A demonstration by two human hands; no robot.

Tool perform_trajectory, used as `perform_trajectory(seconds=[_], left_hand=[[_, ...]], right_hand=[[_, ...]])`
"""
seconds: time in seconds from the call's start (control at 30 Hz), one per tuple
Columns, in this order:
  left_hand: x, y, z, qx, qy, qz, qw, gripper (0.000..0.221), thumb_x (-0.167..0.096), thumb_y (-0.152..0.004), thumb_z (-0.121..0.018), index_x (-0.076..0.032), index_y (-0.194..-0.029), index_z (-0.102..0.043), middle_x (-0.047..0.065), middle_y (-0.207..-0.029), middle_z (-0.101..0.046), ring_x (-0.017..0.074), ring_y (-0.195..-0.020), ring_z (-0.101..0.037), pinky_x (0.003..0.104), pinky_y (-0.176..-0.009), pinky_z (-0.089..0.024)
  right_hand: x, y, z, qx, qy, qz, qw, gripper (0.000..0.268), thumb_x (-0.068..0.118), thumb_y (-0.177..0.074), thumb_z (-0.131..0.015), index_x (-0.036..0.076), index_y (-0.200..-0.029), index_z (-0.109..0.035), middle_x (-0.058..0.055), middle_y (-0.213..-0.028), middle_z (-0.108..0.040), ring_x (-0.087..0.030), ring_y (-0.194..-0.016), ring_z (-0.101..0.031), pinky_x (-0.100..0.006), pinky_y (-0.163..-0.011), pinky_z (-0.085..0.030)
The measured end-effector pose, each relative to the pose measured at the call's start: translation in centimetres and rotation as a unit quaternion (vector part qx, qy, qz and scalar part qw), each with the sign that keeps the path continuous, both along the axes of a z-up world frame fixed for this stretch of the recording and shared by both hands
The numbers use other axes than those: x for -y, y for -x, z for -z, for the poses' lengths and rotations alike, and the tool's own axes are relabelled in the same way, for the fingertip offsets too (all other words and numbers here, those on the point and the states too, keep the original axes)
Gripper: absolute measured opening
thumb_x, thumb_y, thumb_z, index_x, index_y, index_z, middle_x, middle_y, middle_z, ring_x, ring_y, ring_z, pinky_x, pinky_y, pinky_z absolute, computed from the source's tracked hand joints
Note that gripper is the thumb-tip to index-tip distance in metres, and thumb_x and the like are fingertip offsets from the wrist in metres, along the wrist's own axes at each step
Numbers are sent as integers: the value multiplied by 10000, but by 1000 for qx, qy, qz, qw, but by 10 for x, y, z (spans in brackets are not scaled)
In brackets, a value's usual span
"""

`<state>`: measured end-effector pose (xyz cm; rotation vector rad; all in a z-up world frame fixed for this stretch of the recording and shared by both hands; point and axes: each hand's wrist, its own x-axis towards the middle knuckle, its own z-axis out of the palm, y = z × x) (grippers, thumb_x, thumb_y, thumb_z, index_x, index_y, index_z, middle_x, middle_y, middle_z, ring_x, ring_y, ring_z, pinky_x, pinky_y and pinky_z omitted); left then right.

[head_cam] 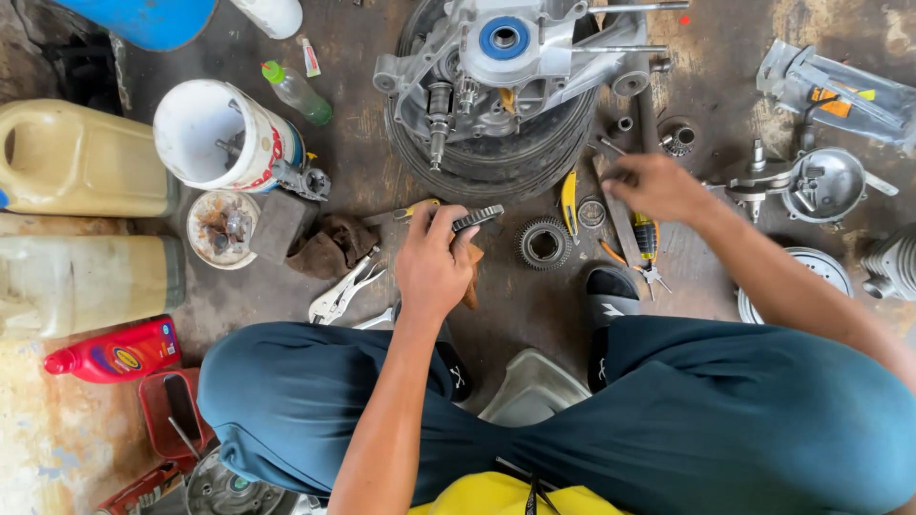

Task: Inspecting a motorcycle gear and attempting to fit it into the engine crankcase housing.

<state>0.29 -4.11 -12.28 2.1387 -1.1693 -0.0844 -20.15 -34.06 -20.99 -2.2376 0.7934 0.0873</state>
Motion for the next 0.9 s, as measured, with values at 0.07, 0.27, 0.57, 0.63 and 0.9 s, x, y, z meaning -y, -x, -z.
perform_trajectory(seconds=[0.07,0.27,0.57,0.63,0.9], left_hand=[[7,2,6,12,-10,-1,1000,138,-329,-1037,-626,-199,-1082,-626,9,-988,-523,319,-639,-648,443,-557,-571],[2,2,17,33,-49,20,998,157,-360,-1052,-588,-206,-1071,-608,-7,-1001,-515,306,-742,-672,456,-671,-571],[-26,-13,31,109,-40,-33,993,166,-437,-993,-625,-278,-1043,-633,-57,-964,-516,254,-862,-627,392,-738,-489],[-27,-17,19,124,-26,-40,991,174,-445,-978,-632,-280,-1034,-636,-51,-961,-517,257,-878,-595,392,-737,-477],[-18,-9,-48,-16,146,-12,989,163,-39,-840,-738,-77,-986,-675,9,-987,-716,246,-897,-653,358,-882,-484]], right_hand=[[3,10,58,-24,43,6,999,347,366,-910,-709,94,-1122,-746,-213,-942,-764,-425,-932,-730,-537,-830,-585],[11,50,221,-162,190,15,968,609,452,-808,-793,40,-1224,-623,-246,-1030,-726,-429,-949,-750,-511,-806,-627],[0,43,263,-270,195,84,939,607,476,-845,-749,31,-1220,-576,-212,-1068,-751,-418,-994,-755,-527,-811,-625],[3,43,239,-249,188,100,945,616,466,-810,-768,13,-1185,-583,-249,-1039,-760,-444,-989,-751,-549,-813,-619],[-26,29,-100,19,173,58,983,697,163,-840,-774,-26,-1467,-536,-294,-1120,-696,-419,-795,-710,-500,-675,-568]])
